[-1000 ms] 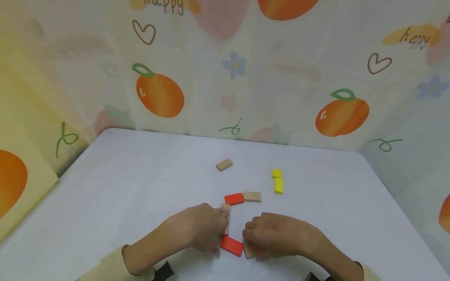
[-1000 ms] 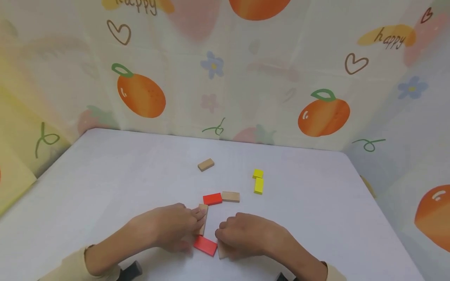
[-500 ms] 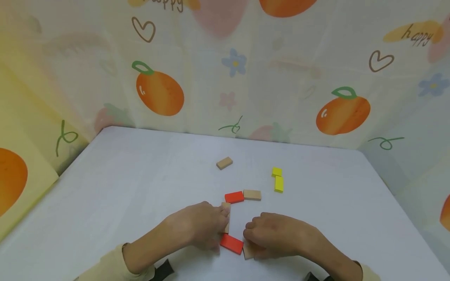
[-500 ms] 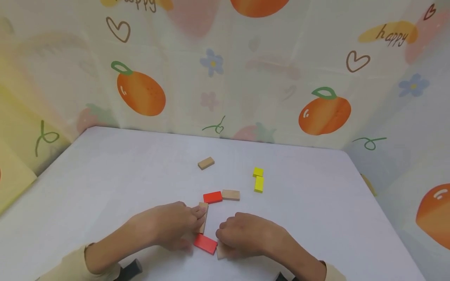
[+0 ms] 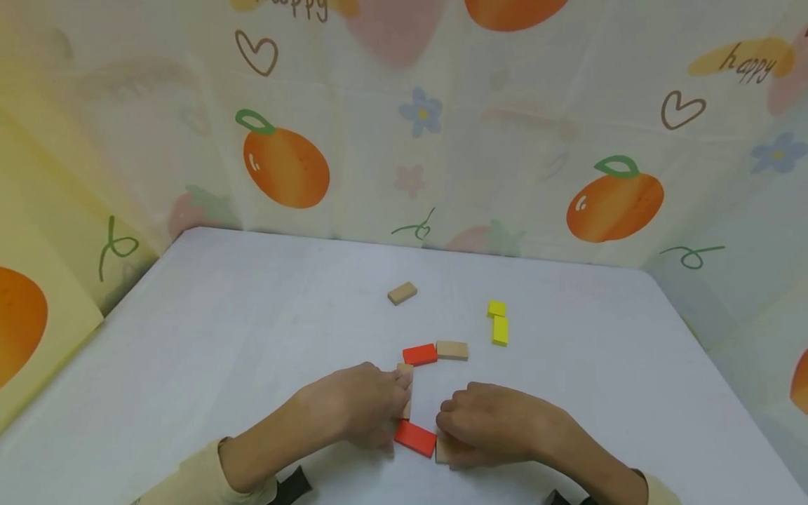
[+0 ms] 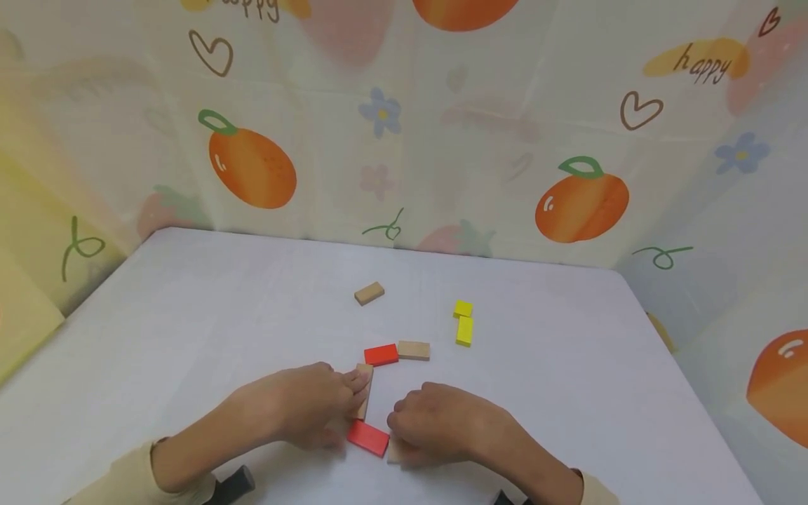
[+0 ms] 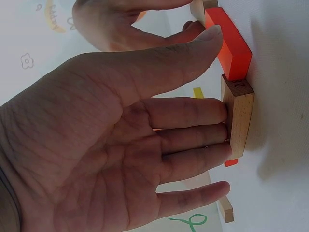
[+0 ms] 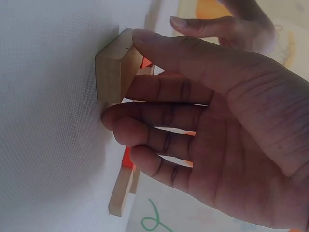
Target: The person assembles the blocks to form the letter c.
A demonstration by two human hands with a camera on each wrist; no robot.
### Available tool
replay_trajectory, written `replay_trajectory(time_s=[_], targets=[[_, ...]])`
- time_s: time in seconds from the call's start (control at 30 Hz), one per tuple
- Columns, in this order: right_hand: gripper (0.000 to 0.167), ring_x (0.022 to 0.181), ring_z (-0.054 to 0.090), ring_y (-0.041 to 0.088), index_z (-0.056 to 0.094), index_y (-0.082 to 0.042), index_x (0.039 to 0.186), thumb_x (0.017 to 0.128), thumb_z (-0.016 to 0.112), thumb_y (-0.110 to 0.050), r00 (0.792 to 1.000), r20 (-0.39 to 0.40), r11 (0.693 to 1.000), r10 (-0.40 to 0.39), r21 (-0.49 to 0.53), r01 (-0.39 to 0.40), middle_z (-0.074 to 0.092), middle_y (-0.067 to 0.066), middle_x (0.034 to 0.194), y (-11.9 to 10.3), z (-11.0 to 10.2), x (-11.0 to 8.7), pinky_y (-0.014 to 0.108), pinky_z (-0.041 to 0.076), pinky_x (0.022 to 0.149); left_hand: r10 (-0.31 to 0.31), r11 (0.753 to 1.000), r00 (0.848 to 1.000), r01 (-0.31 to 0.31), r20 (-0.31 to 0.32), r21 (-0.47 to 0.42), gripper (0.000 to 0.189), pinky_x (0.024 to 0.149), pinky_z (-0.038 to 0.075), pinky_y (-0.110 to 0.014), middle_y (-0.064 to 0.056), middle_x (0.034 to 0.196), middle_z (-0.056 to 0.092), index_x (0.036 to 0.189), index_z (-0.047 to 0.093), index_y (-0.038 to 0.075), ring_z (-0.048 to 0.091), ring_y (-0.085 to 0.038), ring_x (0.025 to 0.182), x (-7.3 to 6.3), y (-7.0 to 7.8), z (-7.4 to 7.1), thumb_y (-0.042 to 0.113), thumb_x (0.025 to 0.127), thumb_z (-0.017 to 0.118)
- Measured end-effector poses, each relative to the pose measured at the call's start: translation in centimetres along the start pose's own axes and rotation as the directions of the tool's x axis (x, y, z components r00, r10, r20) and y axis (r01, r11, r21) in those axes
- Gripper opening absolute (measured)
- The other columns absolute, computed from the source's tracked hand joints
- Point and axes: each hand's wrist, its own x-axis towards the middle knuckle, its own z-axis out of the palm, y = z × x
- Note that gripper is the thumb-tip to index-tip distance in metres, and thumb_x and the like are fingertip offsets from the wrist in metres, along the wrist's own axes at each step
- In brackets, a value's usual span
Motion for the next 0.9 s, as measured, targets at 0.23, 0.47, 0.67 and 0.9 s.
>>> replay_trajectory(time_s=[0.23,0.47,0.67,0.9], targets=[[0.020,0.071,0.047,-0.001,0.072,-0.023,0.097,0.092,0.080,-0.041,1.000,0.026,1.000,0.014,0.016,-0.015,0.058,-0.015,0.077,0.05,-0.12,0.06,0.017,0.050,0.080,-0.006,1.000,1.000,0.006,0.004,0.002,0.076,0.098,0.061,-0.030,0.006,0.159,0.054,0.150,0.058,0.025,0.066,-0.023,0.132,0.00,0.00,-0.02,0.044,0.082,0.087],[0.019,0.072,0.047,-0.001,0.072,-0.024,0.098,0.091,0.081,-0.039,0.999,0.039,0.999,0.028,0.039,-0.029,0.060,-0.015,0.078,0.03,-0.11,0.17,0.017,0.050,0.081,0.005,1.000,1.000,-0.005,-0.005,0.012,0.074,0.099,0.061,-0.029,0.005,0.158,0.055,0.149,0.059,0.024,0.067,-0.022,0.131,-0.13,0.03,-0.01,0.043,0.083,0.087],[0.017,0.071,0.047,-0.001,0.072,-0.025,0.097,0.091,0.081,-0.039,0.999,0.029,0.999,0.020,0.031,-0.021,0.060,-0.015,0.078,0.03,-0.05,0.16,0.017,0.049,0.080,0.005,1.000,1.000,-0.005,-0.005,0.025,0.073,0.095,0.062,-0.028,0.006,0.159,0.054,0.148,0.061,0.025,0.069,-0.022,0.126,-0.08,0.06,0.02,0.044,0.082,0.087],[0.019,0.071,0.046,-0.001,0.072,-0.024,0.097,0.091,0.080,-0.041,1.000,0.026,1.000,0.015,0.024,-0.016,0.058,-0.015,0.077,0.01,-0.02,-0.01,0.016,0.049,0.079,0.013,0.999,1.000,-0.012,-0.012,0.036,0.071,0.096,0.061,-0.028,0.005,0.158,0.055,0.147,0.062,0.025,0.068,-0.022,0.129,-0.08,0.14,0.04,0.044,0.083,0.087]])
